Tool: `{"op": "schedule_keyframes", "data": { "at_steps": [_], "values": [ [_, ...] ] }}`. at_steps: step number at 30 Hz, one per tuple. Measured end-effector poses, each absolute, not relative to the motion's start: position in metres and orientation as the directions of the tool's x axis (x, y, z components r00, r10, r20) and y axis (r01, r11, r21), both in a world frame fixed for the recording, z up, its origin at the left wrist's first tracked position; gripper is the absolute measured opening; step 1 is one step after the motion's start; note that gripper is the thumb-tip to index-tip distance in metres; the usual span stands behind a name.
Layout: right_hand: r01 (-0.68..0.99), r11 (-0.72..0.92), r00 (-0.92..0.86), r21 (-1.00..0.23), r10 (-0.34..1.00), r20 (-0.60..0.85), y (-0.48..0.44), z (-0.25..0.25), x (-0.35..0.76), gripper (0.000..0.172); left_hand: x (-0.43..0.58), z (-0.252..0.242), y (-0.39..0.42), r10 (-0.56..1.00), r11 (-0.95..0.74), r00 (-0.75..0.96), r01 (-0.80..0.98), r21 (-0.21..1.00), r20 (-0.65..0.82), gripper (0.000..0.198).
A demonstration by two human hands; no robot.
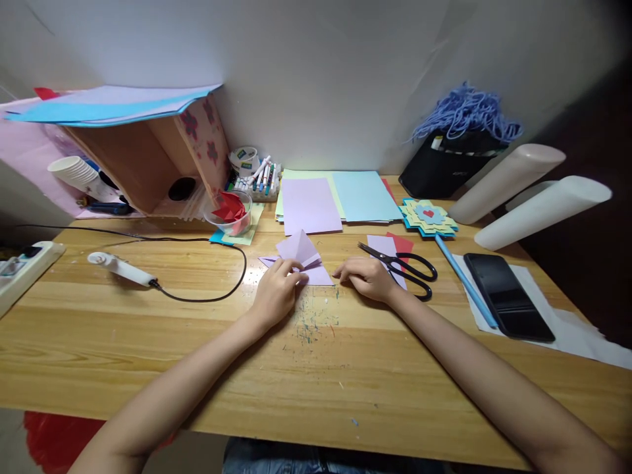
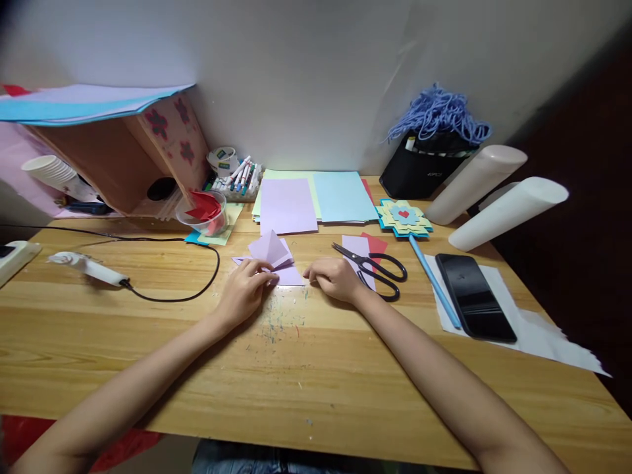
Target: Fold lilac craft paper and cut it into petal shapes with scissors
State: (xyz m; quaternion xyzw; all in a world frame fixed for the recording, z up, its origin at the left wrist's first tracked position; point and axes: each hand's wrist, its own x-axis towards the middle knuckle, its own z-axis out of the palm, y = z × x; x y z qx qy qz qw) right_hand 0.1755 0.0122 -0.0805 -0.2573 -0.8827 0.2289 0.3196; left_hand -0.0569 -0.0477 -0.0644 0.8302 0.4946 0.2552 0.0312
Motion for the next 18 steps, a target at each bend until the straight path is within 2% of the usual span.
{"op": "schedule_keyframes", "data": {
  "at_steps": [3, 5, 7, 8, 11, 13, 15, 18],
  "values": [
    [0.351, 0.707, -0.638, -0.614, 0.66, 0.396, 0.012, -0.08, 0.173, 0.026, -0.058, -0.056, -0.044, 0.847, -0.402, 0.192, 0.842, 0.36, 0.496, 0.028],
    [0.347, 0.705, -0.648, -0.618, 0.656, 0.386, 0.012, -0.079, 0.171, 0.028, -0.062, -0.053, -0.035, 0.856, -0.335, 0.107, 0.86, 0.385, 0.506, 0.052],
    [0.337, 0.712, -0.665, -0.616, 0.644, 0.38, 0.012, -0.079, 0.17, 0.029, -0.068, -0.053, -0.02, 0.902, -0.271, 0.072, 0.861, 0.431, 0.425, 0.079],
    [0.337, 0.712, -0.671, -0.617, 0.641, 0.373, 0.012, -0.079, 0.17, 0.029, -0.072, -0.054, -0.012, 0.936, -0.237, 0.07, 0.849, 0.473, 0.344, 0.086],
    [0.341, 0.707, -0.677, -0.62, 0.642, 0.359, 0.012, -0.079, 0.169, 0.028, -0.08, -0.056, 0.012, 0.989, -0.145, 0.101, 0.794, 0.59, 0.108, 0.092],
    [0.343, 0.71, -0.677, -0.615, 0.641, 0.362, 0.012, -0.08, 0.169, 0.027, -0.082, -0.055, 0.023, 0.994, -0.093, 0.103, 0.775, 0.624, 0.021, 0.098],
    [0.335, 0.716, -0.683, -0.613, 0.632, 0.365, 0.012, -0.08, 0.169, 0.027, -0.083, -0.052, 0.029, 0.988, -0.084, 0.151, 0.743, 0.664, -0.044, 0.093],
    [0.308, 0.715, -0.685, -0.627, 0.625, 0.376, 0.012, -0.08, 0.169, 0.027, -0.083, -0.04, 0.03, 0.926, -0.114, 0.343, 0.652, 0.75, -0.157, 0.052]
  ]
}}
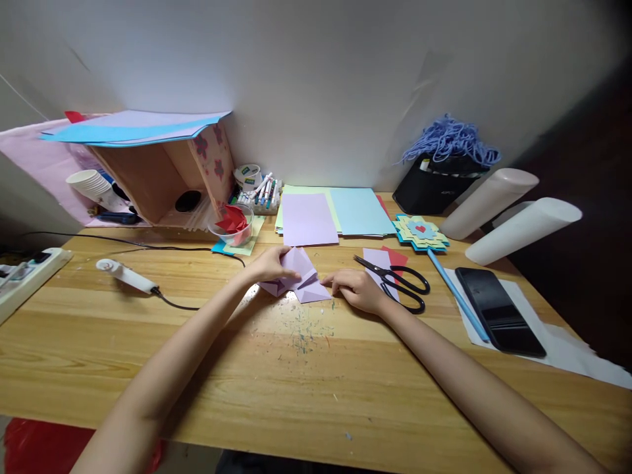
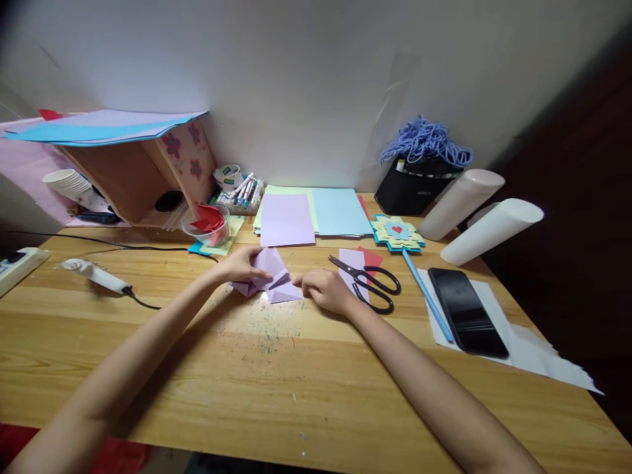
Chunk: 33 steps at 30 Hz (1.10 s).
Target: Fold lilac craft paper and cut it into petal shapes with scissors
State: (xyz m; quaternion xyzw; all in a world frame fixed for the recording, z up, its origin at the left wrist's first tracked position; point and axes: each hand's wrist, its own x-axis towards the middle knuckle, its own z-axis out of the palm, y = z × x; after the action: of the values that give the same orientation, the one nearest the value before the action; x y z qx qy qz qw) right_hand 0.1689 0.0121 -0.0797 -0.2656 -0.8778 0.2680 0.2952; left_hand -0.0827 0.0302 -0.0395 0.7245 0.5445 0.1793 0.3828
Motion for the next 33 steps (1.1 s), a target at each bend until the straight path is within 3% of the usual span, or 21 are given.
{"op": "schedule_keyframes", "data": {
  "at_steps": [2, 4, 8, 14, 17, 21, 25, 28, 30, 33],
  "values": [
    [0.32, 0.684, -0.627, -0.656, 0.672, 0.395, 0.012, -0.079, 0.169, 0.027, -0.083, -0.026, 0.027, 0.867, -0.149, 0.464, 0.587, 0.796, -0.18, 0.026],
    [0.358, 0.612, -0.509, -0.706, 0.761, 0.402, 0.011, -0.078, 0.168, 0.027, -0.082, -0.011, 0.023, 0.829, -0.242, 0.547, 0.539, 0.807, -0.117, 0.013],
    [0.382, 0.448, -0.392, -0.809, 0.871, 0.297, 0.006, -0.073, 0.163, 0.03, -0.075, 0.011, 0.017, 0.771, -0.399, 0.637, 0.477, 0.783, 0.005, 0.019],
    [0.111, 0.138, -0.522, -0.984, 0.851, 0.06, -0.006, -0.067, 0.15, 0.019, -0.059, 0.018, 0.016, 0.715, -0.562, 0.68, 0.422, 0.711, 0.162, 0.02],
    [0.065, -0.011, -0.591, -0.998, 0.805, -0.048, -0.012, -0.068, 0.145, 0.018, -0.052, 0.023, 0.015, 0.647, -0.633, 0.734, 0.365, 0.683, 0.208, 0.021],
    [0.007, -0.082, -0.568, -0.997, 0.82, -0.072, -0.018, -0.069, 0.139, 0.025, -0.042, 0.023, 0.016, 0.622, -0.699, 0.747, 0.395, 0.596, 0.235, 0.026],
    [-0.009, -0.152, -0.433, -0.988, 0.892, -0.133, -0.022, -0.071, 0.135, 0.025, -0.039, -0.003, 0.011, 0.797, -0.602, 0.462, 0.557, 0.573, 0.389, 0.034],
    [-0.016, -0.18, -0.343, -0.983, 0.925, -0.164, -0.023, -0.074, 0.132, 0.025, -0.045, -0.032, -0.007, 0.917, -0.383, 0.203, 0.693, 0.612, 0.343, 0.02],
    [-0.008, -0.184, -0.342, -0.983, 0.924, -0.17, -0.022, -0.077, 0.131, 0.021, -0.051, -0.047, -0.023, 0.947, -0.322, 0.238, 0.72, 0.615, 0.217, 0.011],
    [0.06, -0.183, -0.37, -0.981, 0.909, -0.192, -0.02, -0.078, 0.131, 0.016, -0.057, -0.06, -0.04, 0.94, -0.33, 0.301, 0.678, 0.657, 0.161, 0.01]
  ]
}}
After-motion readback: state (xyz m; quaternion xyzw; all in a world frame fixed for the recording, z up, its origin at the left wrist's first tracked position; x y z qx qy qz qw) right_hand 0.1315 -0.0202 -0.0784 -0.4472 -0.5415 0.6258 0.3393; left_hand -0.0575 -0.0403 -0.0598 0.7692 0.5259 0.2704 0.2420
